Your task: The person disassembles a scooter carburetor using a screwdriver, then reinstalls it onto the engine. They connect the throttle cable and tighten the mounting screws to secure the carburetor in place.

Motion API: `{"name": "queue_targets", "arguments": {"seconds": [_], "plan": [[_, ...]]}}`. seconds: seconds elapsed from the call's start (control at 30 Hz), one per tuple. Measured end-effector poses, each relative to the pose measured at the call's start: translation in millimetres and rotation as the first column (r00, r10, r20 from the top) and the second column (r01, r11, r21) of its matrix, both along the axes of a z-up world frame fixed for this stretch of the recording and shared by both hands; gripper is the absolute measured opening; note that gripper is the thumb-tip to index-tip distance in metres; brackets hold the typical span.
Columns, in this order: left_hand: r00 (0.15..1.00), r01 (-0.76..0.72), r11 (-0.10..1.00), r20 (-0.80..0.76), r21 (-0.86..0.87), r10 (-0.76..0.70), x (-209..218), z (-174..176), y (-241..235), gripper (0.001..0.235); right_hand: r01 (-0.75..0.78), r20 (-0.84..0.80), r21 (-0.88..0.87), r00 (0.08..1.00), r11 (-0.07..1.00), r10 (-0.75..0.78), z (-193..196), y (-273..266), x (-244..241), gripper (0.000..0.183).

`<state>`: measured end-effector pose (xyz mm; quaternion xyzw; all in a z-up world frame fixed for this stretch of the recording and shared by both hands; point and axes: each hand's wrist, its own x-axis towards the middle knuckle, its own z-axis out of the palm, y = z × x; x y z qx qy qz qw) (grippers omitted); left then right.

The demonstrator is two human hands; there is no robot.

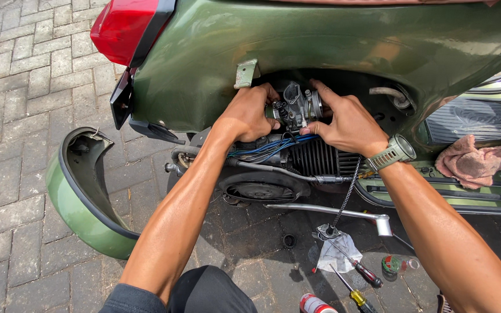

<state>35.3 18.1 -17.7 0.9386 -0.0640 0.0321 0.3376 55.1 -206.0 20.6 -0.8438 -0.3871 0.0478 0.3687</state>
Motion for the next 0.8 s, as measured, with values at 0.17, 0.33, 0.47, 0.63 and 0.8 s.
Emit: {"name": "queue_targets", "arguments": {"seconds": [0.17,0.33,0.47,0.63,0.8], "plan": [[1.000,-0.003,1.000,-0.013,-0.030,0.003,-6.1,10.3,-3.3,0.049,0.012,0.018,-0.018,1.000,1.000,-0.011,-1.3,1.4,1.3,0.080],[1.000,0.014,0.999,0.005,-0.040,-0.013,-5.6,13.5,-6.1,0.051,0.046,-0.007,-0.020,0.999,0.999,-0.046,2.2,0.3,1.2,0.080],[1.000,0.010,0.999,-0.023,-0.049,-0.012,-12.0,12.4,-7.1,0.049,0.041,-0.029,-0.018,0.999,0.999,-0.042,5.5,4.3,-9.4,0.081],[0.999,0.038,0.998,-0.026,-0.045,-0.040,-12.0,18.8,-9.7,0.049,0.015,-0.060,0.035,0.998,0.999,-0.013,11.7,5.6,-9.5,0.081],[0.992,0.128,0.991,-0.016,-0.049,-0.129,-18.5,31.4,-12.2,0.068,-0.015,-0.122,0.024,0.992,1.000,0.018,12.7,8.1,-6.0,0.076]]}}
